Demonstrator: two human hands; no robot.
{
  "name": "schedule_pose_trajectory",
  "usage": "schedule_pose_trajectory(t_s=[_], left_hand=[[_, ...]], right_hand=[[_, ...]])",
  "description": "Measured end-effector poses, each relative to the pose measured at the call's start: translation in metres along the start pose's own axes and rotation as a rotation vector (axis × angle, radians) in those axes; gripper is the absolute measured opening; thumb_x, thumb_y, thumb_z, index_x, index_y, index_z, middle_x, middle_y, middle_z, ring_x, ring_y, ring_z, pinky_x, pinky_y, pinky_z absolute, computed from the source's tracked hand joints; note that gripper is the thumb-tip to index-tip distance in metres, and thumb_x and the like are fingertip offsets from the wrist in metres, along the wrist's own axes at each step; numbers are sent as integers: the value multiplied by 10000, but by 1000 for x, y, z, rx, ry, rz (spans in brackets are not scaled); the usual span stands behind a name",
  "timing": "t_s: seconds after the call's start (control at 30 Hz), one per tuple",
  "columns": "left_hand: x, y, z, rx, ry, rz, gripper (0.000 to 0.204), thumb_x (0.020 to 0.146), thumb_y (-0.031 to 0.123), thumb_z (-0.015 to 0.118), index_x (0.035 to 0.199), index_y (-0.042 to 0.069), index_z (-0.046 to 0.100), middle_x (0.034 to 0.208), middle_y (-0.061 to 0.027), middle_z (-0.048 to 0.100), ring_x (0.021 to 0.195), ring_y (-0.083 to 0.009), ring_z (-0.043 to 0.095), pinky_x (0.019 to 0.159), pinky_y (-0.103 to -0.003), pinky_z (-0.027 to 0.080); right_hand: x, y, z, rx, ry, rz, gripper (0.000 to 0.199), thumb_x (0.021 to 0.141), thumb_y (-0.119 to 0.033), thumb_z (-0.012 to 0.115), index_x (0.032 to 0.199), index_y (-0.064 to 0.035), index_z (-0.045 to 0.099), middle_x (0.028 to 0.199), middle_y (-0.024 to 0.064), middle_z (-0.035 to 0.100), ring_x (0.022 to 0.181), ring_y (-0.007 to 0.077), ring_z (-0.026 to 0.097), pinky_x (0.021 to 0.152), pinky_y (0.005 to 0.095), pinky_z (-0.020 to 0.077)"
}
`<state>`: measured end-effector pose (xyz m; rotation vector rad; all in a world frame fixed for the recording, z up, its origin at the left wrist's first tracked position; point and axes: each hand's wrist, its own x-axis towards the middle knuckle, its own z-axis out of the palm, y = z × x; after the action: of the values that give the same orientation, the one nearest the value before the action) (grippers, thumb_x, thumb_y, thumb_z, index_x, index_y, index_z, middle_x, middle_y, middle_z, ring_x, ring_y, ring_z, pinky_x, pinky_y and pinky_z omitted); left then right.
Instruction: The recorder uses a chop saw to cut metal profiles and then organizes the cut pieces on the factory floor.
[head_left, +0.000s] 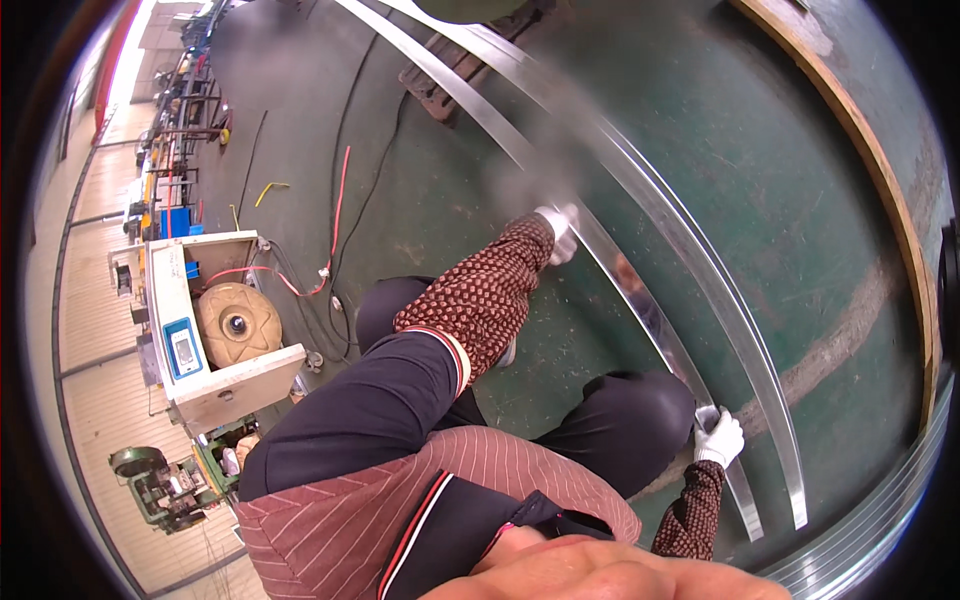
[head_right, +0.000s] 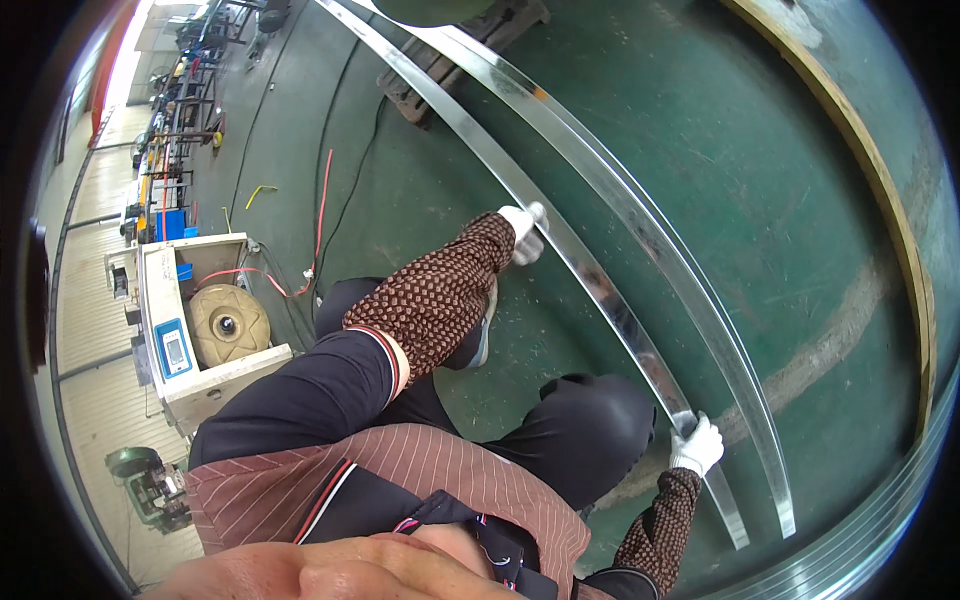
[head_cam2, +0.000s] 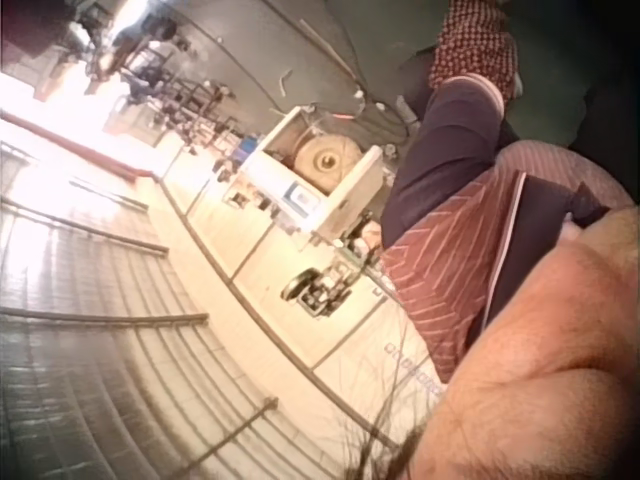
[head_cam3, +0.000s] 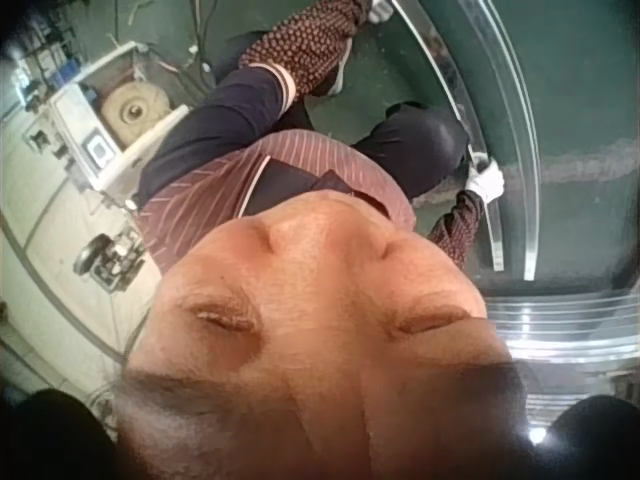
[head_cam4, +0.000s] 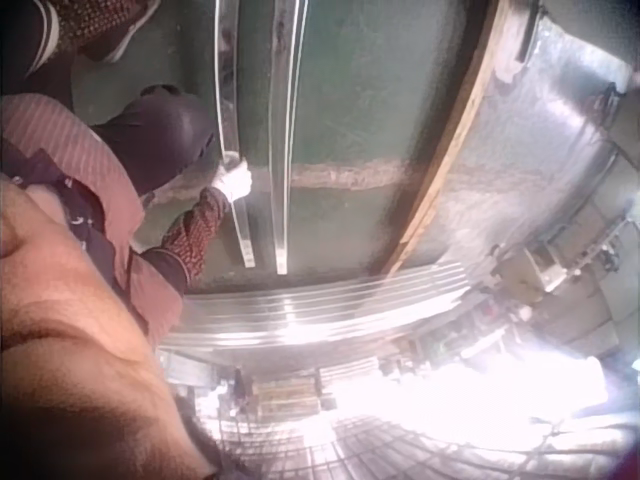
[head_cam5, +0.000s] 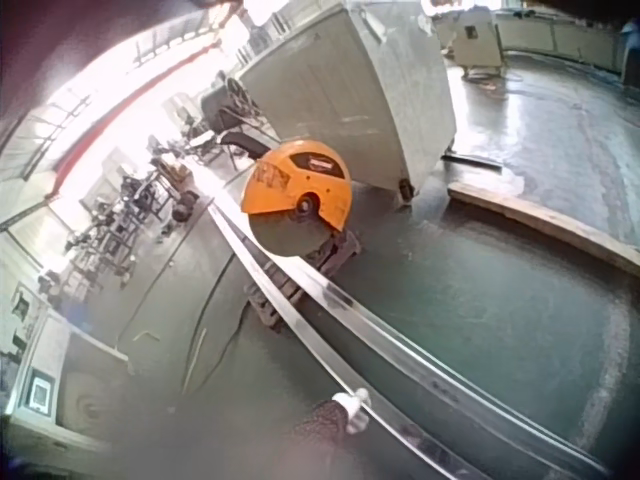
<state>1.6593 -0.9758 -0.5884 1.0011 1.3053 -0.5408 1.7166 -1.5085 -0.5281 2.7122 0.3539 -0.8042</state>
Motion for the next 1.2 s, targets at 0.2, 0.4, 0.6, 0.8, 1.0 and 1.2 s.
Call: schedule_pose_trajectory(t_s=[0.2,0.4,0.6,0.8,1.0,1.2], left_hand=[[-44,74,-61,257,220,300,579,1046,511,431,888,31,713,630,-45,590,470,-154,531,417,-328,411],[-31,146,-64,-87,316,252,619,1050,448,474,1515,49,382,1442,-173,527,1129,-315,670,816,-388,610],[3,150,-68,-264,389,333,663,1013,423,540,1545,99,311,1496,-190,468,1231,-357,599,898,-458,595],[35,158,-81,-529,289,455,612,978,332,623,1449,12,397,1454,-176,469,1230,-351,563,952,-545,557],[37,165,-70,-398,253,522,498,1007,284,586,1414,37,441,1422,-168,489,1273,-340,529,924,-533,584],[34,163,-90,-423,298,466,449,990,279,590,1350,36,475,1302,-176,575,1114,-344,639,808,-495,629]], right_hand=[[15,-50,-57,293,498,-396,899,660,-404,902,1432,-124,537,1223,207,628,1121,400,595,997,502,454],[87,-139,-149,263,606,-569,1126,554,-299,954,1507,-88,393,1374,207,548,1247,383,530,1052,480,437],[130,-188,-145,230,345,-447,1155,609,-437,924,1540,-82,339,1293,189,605,1189,351,584,1006,462,474],[136,-206,-141,237,284,-369,1008,658,-407,904,1500,-115,433,1064,146,686,1010,326,669,899,438,534],[155,-195,-130,311,242,-340,766,713,-381,873,1396,-208,572,1061,127,698,981,310,687,881,419,544],[146,-204,-132,378,218,-401,746,715,-366,866,1385,-201,581,1079,129,700,988,315,687,884,417,546]])
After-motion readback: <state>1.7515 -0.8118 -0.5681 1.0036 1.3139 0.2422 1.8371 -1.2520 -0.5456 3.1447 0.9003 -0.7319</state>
